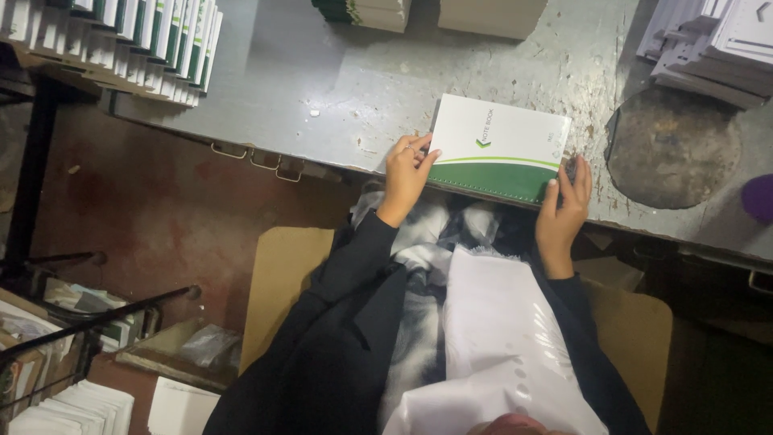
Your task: Assembling notebooks by aligning covers with internal pages and stacking them on a workbench.
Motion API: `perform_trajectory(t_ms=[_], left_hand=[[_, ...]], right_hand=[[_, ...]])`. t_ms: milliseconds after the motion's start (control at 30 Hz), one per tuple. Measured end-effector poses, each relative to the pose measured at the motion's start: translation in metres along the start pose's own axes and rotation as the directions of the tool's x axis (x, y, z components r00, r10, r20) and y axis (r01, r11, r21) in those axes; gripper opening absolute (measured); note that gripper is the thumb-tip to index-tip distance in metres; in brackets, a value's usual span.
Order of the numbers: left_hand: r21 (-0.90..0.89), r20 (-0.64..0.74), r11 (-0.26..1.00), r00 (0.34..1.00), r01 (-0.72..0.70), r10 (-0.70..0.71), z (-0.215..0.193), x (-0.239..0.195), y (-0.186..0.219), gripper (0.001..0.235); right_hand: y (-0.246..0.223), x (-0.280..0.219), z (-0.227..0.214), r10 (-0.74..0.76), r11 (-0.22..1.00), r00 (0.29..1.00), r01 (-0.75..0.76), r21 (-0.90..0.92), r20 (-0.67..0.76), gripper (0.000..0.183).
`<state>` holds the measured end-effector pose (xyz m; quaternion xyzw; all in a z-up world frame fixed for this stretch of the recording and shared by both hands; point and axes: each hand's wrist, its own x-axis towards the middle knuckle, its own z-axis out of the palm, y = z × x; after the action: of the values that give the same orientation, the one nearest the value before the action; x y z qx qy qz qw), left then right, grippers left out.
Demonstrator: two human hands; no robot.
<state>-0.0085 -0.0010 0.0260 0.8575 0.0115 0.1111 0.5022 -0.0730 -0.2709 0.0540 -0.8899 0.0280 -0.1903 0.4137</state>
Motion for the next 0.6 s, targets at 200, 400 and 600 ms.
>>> perform_trajectory(t_ms=[200,400,600], left_hand=[[-0.030,0.003,1.000,1.000,0.004,-0.004,0.000,-0.001,0.000,0.035],[-0.029,0.008,1.000,1.000,0.005,-0.005,0.001,-0.002,-0.004,0.036],[-0.009,0.011,1.000,1.000,-0.003,0.003,-0.001,-0.004,-0.001,0.037]], right_hand=[[0.009,-0.001,0.000,0.001,1.000,1.000,-0.001,0.015,0.010,0.030],[0.009,-0.001,-0.001,0.021,1.000,1.000,-0.022,0.022,0.021,0.031],[0.009,-0.001,-0.001,0.020,1.000,1.000,-0.020,0.013,0.019,0.031]])
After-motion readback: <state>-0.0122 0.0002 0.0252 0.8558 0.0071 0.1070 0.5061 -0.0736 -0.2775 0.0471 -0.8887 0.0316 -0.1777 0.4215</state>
